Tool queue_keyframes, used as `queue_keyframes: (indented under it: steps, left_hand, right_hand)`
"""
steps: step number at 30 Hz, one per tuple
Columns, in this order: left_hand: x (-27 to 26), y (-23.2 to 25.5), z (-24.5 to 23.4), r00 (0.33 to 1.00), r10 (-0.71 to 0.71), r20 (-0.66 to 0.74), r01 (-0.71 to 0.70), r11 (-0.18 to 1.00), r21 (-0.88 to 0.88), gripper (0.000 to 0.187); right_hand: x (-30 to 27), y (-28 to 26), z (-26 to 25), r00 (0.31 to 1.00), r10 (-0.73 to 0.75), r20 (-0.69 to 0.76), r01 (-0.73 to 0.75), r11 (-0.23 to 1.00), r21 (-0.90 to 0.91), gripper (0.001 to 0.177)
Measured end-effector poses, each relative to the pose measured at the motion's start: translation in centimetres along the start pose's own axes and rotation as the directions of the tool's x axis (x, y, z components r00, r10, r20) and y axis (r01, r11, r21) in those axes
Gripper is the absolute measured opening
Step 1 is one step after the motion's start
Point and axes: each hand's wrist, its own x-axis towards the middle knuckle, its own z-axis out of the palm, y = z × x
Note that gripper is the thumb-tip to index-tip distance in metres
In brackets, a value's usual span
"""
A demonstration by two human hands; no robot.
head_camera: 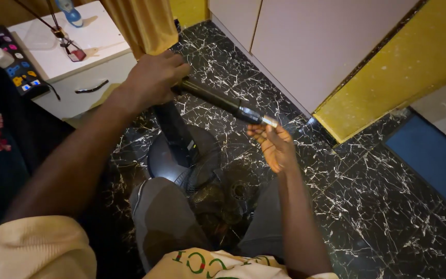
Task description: The person assembles a standing fan on the floor. They attach the neck to the base, connect the motor housing, and secure the fan head to the top of the neck.
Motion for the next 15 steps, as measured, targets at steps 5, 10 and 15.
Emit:
queue_keyframes:
  steps: [5, 10, 15]
  left_hand:
    - [0.3, 0.2, 0.3, 0.998, 0.024, 0.057, -0.025, 1.000, 0.017, 0.035]
    - [0.8, 0.7, 1.0, 0.994, 0.018, 0.106, -0.027, 0.996, 0.081, 0.040]
    - [1.0, 1.0, 1.4, 0.993, 0.019, 0.116, -0.031, 0.995, 0.096, 0.038]
  right_hand:
    - [-1.1, 1.5, -0.1, 0.985, 0.085, -0.151, -0.079, 0.996, 0.047, 0.026]
    - [-1.6, 3.8, -0.9, 0.945, -0.087, -0.315, 0.120, 0.989, 0.088, 0.015]
    - [-1.8, 6.5, -0.2, 0.887, -0.138, -0.441, 0.185, 0.981, 0.066, 0.016]
